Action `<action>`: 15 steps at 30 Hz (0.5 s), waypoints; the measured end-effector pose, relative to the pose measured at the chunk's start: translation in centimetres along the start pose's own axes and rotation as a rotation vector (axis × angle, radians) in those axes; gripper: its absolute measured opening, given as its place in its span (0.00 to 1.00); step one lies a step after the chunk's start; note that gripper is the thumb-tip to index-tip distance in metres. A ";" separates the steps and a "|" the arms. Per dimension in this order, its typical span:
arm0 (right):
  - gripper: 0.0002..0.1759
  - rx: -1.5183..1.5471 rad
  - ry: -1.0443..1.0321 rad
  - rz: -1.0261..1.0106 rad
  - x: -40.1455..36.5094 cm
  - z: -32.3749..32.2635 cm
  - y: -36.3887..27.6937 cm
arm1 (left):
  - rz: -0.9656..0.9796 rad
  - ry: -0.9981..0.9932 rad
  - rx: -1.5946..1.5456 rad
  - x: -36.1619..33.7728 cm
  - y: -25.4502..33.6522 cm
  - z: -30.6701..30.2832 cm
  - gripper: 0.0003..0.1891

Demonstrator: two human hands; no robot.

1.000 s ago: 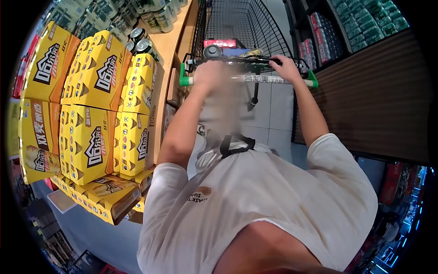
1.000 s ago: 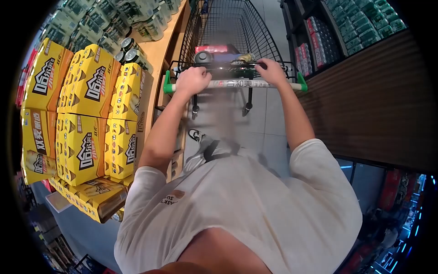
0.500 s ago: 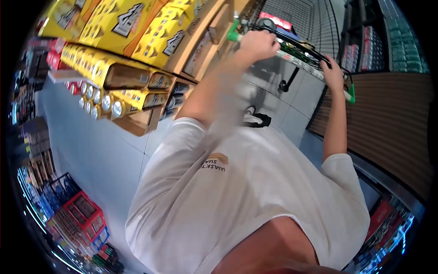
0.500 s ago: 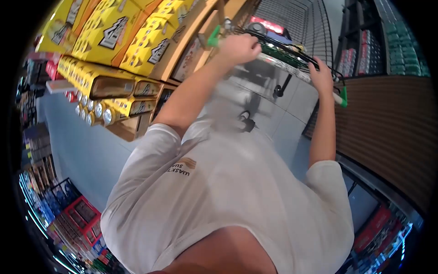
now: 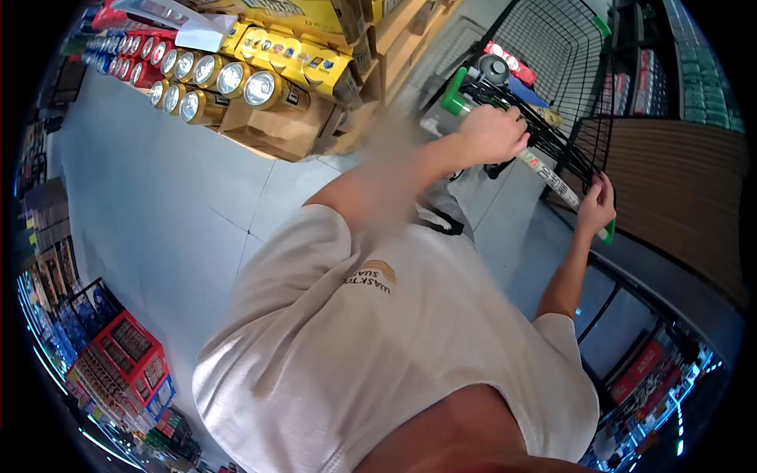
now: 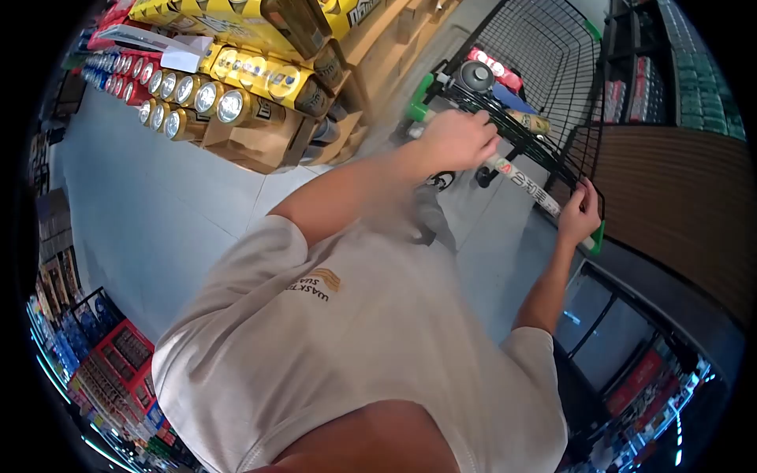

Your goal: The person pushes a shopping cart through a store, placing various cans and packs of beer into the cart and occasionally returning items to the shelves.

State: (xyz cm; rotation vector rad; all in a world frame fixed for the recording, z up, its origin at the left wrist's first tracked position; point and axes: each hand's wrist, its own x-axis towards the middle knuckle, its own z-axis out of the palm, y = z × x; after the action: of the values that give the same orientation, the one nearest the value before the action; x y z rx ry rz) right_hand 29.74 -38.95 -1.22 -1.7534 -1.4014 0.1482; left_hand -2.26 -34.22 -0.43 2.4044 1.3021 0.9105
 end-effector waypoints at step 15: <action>0.19 -0.373 -0.137 -0.119 -19.1 -8.1 -5.1 | 0.073 -0.141 -0.036 -18.4 6.7 -6.4 0.11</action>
State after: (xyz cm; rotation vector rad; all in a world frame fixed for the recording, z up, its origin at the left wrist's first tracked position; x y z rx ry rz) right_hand 23.71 -59.44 -0.43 -1.9824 -1.7142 -0.0637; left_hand -9.29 -53.57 0.46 2.4534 1.1453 0.7596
